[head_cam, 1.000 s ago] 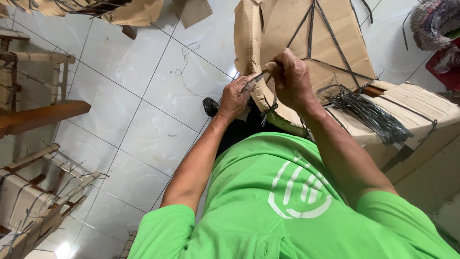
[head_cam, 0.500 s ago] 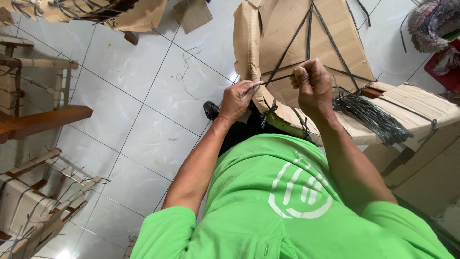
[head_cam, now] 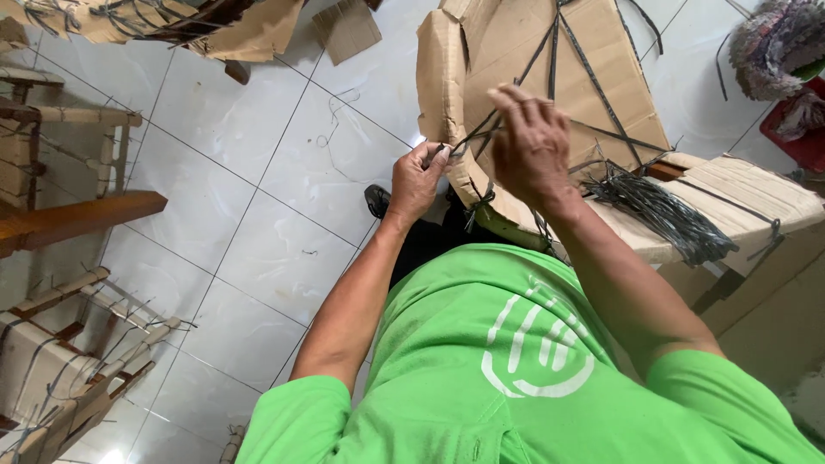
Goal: Wrap wooden chairs in cardboard and secure them with plastic ties
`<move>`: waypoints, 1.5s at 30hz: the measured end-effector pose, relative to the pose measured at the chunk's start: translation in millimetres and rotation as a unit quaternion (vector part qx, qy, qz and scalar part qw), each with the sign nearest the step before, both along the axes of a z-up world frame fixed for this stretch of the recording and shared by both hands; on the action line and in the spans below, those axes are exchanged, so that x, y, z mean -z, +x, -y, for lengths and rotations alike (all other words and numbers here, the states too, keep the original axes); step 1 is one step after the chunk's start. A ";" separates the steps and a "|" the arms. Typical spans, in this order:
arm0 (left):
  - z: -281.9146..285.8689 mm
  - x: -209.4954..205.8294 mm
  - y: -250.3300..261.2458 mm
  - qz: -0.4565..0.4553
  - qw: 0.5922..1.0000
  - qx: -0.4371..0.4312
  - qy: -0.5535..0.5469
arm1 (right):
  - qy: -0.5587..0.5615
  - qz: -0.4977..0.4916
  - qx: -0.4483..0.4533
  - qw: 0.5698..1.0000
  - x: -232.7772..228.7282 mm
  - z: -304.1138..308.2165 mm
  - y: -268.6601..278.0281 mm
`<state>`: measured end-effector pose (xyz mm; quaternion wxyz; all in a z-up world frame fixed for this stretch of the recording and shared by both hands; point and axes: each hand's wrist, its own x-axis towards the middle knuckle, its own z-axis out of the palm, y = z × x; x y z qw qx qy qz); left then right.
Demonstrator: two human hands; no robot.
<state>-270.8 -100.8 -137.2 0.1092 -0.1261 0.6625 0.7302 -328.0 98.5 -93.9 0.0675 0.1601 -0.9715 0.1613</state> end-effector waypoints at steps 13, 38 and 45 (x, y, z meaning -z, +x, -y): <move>0.6 15.0 -11.5 0.064 0.986 -0.009 -0.157 | -0.076 0.143 -0.059 0.985 30.4 34.6 34.3; 7.6 -17.6 6.1 -0.076 0.910 0.178 -0.367 | -0.136 0.487 0.009 0.863 37.3 15.0 -3.4; 15.6 1.2 -1.1 -0.129 0.885 0.245 -0.373 | -0.169 0.505 0.040 0.846 35.4 18.2 -1.9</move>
